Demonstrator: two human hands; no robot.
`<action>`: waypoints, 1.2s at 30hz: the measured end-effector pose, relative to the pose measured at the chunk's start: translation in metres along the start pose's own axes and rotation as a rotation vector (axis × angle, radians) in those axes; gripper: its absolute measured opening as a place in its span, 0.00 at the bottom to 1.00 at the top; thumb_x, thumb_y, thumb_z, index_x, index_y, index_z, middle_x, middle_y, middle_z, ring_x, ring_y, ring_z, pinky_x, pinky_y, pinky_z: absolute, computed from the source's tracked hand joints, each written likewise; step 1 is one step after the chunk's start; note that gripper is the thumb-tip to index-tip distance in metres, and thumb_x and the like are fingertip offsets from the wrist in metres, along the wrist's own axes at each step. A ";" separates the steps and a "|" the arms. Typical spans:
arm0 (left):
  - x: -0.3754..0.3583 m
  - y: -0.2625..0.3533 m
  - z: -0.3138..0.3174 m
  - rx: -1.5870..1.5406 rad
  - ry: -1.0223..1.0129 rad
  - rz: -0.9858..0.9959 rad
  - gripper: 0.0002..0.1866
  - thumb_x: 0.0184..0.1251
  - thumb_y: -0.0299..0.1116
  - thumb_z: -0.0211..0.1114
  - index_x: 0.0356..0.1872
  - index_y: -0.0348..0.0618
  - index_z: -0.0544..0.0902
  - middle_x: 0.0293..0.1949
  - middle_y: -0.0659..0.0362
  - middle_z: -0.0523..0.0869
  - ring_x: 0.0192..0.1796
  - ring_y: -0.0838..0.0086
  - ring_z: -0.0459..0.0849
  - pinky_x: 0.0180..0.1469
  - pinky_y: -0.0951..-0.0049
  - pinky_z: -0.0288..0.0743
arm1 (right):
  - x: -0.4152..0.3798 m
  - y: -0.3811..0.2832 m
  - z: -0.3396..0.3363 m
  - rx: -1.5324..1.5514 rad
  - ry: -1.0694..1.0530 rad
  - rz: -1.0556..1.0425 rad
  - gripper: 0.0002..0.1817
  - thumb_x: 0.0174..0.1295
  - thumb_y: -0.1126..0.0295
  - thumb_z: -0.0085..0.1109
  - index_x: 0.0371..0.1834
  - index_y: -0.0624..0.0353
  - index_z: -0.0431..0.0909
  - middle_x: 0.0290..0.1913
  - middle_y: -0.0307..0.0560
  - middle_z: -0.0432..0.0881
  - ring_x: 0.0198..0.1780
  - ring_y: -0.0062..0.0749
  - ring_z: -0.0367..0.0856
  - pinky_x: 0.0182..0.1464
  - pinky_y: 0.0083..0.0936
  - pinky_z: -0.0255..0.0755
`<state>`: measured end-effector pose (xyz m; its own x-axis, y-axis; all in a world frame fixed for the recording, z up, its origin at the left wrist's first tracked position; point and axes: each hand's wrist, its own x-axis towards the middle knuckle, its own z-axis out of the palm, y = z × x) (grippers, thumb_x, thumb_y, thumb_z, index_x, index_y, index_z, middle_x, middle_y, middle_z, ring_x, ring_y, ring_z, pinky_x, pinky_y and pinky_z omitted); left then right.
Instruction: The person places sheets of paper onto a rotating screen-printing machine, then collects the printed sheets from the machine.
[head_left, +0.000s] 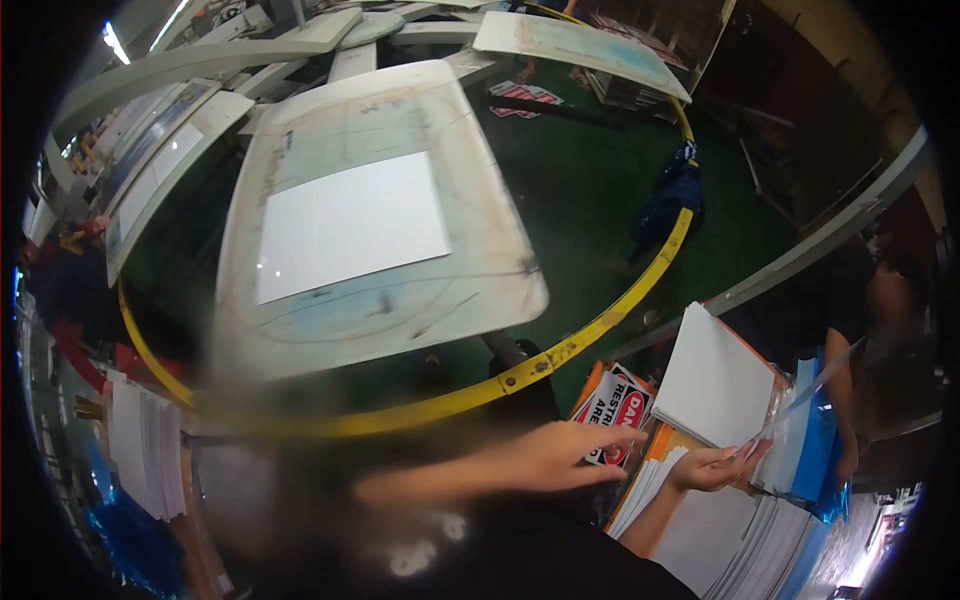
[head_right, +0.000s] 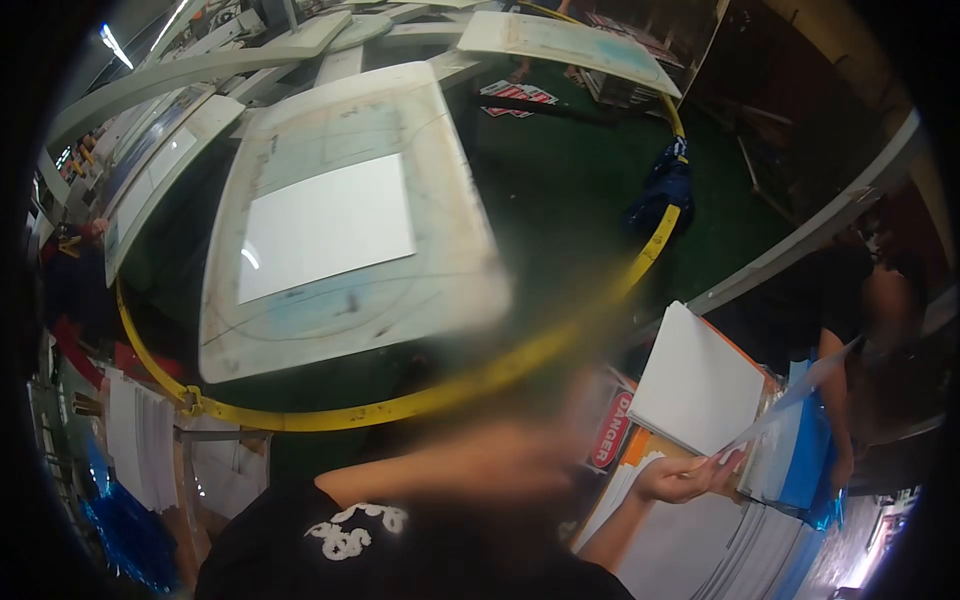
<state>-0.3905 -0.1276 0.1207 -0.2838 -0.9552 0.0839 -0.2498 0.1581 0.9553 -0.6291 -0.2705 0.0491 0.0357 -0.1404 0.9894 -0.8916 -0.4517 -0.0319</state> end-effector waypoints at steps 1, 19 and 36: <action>0.003 0.001 0.003 -0.067 -0.027 0.061 0.28 0.67 0.44 0.59 0.64 0.43 0.68 0.52 0.48 0.81 0.51 0.59 0.82 0.51 0.64 0.75 | 0.005 -0.010 -0.003 -0.010 0.030 -0.046 0.14 0.69 0.81 0.37 0.55 0.66 0.67 0.57 0.62 0.71 0.61 0.56 0.71 0.64 0.47 0.67; -0.008 -0.019 0.013 -0.305 0.798 0.137 0.10 0.72 0.28 0.53 0.48 0.36 0.77 0.38 0.60 0.82 0.42 0.81 0.79 0.45 0.80 0.72 | -0.040 -0.151 0.014 1.154 -0.355 -0.294 0.38 0.62 0.54 0.56 0.69 0.57 0.49 0.71 0.63 0.42 0.73 0.54 0.44 0.68 0.50 0.50; -0.082 -0.060 -0.061 -0.707 1.410 0.096 0.10 0.70 0.29 0.57 0.46 0.31 0.77 0.39 0.58 0.85 0.38 0.85 0.79 0.43 0.85 0.73 | 0.020 -0.063 0.046 0.712 -0.778 0.608 0.41 0.55 0.58 0.69 0.69 0.62 0.58 0.66 0.53 0.63 0.66 0.36 0.62 0.68 0.33 0.53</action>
<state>-0.2959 -0.0736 0.0741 0.8824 -0.4678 -0.0503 0.2967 0.4702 0.8312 -0.5518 -0.2856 0.0649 0.1771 -0.8778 0.4451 -0.4183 -0.4765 -0.7733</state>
